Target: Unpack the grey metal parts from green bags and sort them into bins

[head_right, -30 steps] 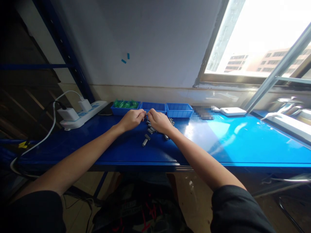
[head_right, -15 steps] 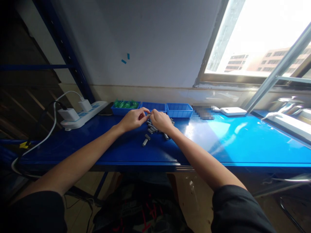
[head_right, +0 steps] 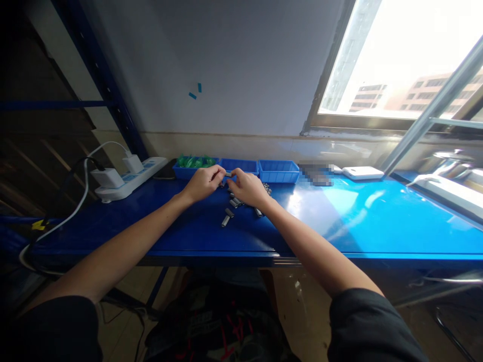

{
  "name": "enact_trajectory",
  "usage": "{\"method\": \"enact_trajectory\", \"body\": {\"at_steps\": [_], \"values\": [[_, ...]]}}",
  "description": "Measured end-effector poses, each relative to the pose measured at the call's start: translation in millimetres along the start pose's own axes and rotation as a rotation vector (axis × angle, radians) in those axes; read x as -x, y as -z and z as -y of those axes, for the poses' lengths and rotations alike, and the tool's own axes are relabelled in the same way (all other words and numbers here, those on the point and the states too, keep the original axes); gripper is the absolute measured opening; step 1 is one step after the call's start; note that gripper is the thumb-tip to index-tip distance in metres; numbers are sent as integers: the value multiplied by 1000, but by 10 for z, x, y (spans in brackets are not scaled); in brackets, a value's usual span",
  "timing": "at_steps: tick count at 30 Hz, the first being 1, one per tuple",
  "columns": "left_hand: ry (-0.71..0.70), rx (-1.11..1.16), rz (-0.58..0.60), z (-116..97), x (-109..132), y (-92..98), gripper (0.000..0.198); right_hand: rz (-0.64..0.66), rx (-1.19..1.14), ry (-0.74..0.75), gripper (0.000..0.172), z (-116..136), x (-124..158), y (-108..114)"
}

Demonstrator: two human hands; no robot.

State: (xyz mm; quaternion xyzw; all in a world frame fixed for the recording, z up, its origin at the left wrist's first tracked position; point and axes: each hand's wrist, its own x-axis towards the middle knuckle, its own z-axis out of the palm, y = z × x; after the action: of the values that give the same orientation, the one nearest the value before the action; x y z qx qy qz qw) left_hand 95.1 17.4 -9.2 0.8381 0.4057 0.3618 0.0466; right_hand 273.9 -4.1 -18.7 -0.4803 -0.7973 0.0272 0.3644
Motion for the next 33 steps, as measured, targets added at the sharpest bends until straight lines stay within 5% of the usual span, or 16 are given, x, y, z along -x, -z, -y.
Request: {"method": "enact_trajectory", "body": {"at_steps": [23, 33], "values": [[13, -66, 55, 12, -20, -98, 33, 59, 146, 28, 23, 58, 29, -1], [-136, 97, 68, 4, 5, -24, 32, 30, -84, -39, 33, 43, -2, 69]]}}
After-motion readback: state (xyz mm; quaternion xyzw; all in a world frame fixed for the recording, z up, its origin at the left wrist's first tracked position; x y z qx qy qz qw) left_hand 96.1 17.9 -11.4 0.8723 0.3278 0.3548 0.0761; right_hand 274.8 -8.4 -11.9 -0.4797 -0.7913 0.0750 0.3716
